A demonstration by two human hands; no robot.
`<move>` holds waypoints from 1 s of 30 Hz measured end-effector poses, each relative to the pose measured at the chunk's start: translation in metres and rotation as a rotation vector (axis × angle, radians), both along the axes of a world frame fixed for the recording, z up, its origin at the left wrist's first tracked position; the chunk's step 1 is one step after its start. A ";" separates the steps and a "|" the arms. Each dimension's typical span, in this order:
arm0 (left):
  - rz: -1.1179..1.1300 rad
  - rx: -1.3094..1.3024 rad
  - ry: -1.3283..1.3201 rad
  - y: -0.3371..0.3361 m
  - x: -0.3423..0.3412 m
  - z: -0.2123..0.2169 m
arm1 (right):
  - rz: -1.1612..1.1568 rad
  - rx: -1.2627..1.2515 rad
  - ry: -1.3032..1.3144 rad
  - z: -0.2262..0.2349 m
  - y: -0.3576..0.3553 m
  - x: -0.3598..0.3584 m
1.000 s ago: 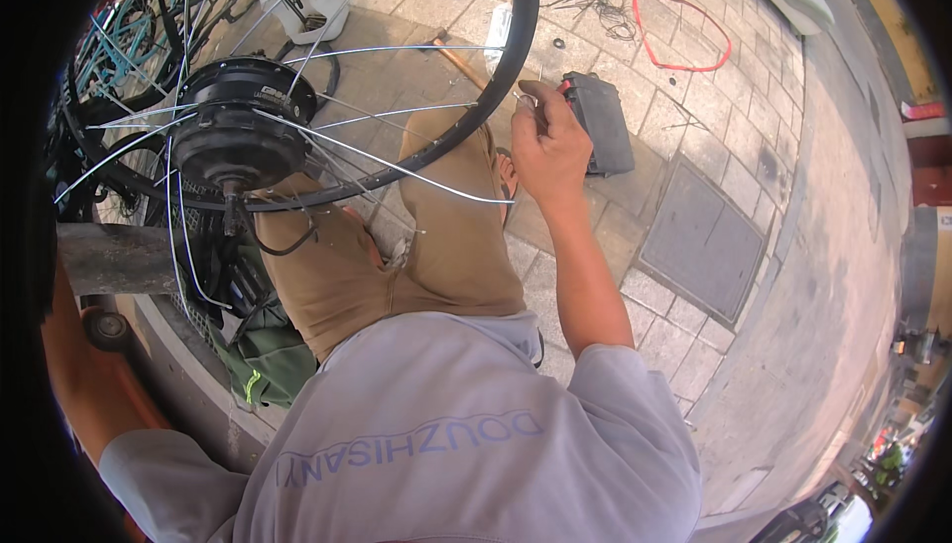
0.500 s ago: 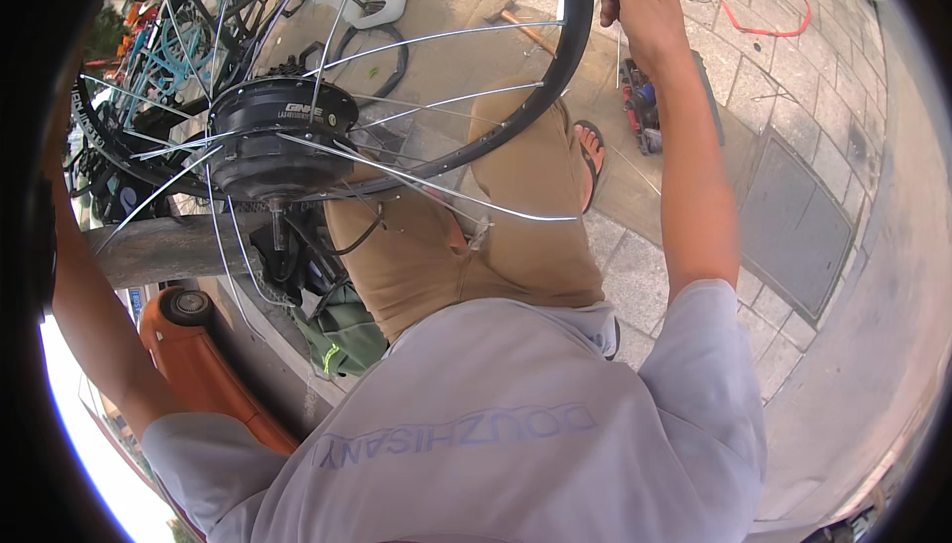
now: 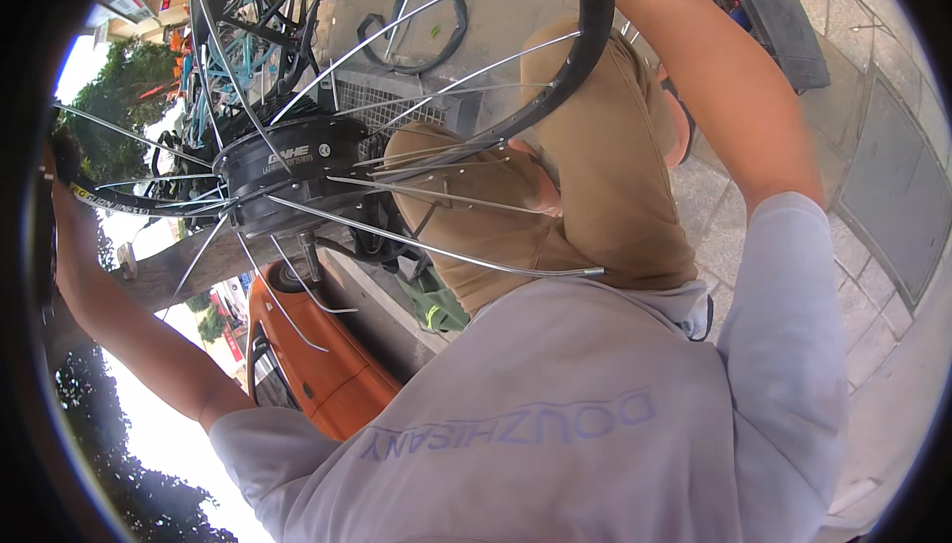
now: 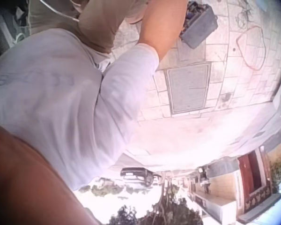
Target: The person installs spokes into a bicycle wheel hub and rim, threading each spoke through the rim holes and securing them by hand. The person rotates the wheel to access different sections and continues adding spokes around the circumference.
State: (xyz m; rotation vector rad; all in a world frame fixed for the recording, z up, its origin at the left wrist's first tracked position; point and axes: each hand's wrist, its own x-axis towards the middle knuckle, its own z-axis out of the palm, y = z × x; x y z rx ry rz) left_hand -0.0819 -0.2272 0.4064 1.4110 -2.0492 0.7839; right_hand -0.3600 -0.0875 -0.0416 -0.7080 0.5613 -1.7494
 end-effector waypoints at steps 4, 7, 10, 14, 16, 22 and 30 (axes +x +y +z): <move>-0.146 0.084 -0.009 -0.011 0.000 -0.002 | 0.082 -0.053 -0.037 0.016 0.002 0.003; -0.314 0.202 -0.034 0.002 0.001 -0.006 | 0.084 0.002 0.027 0.034 0.000 0.005; -0.088 -0.001 0.026 0.024 -0.014 -0.023 | 0.084 0.000 0.008 0.037 -0.003 0.008; -0.499 0.191 0.161 0.007 -0.004 -0.020 | 0.136 0.006 0.020 0.036 -0.010 0.015; -0.533 0.243 0.223 0.015 -0.013 -0.028 | 0.172 -0.009 0.036 0.039 -0.016 0.016; -0.632 0.298 0.200 -0.006 -0.008 -0.016 | 0.270 -0.047 0.019 0.032 -0.032 0.021; -0.689 0.357 0.142 -0.005 -0.012 -0.019 | 0.378 0.023 -0.030 0.028 -0.044 0.028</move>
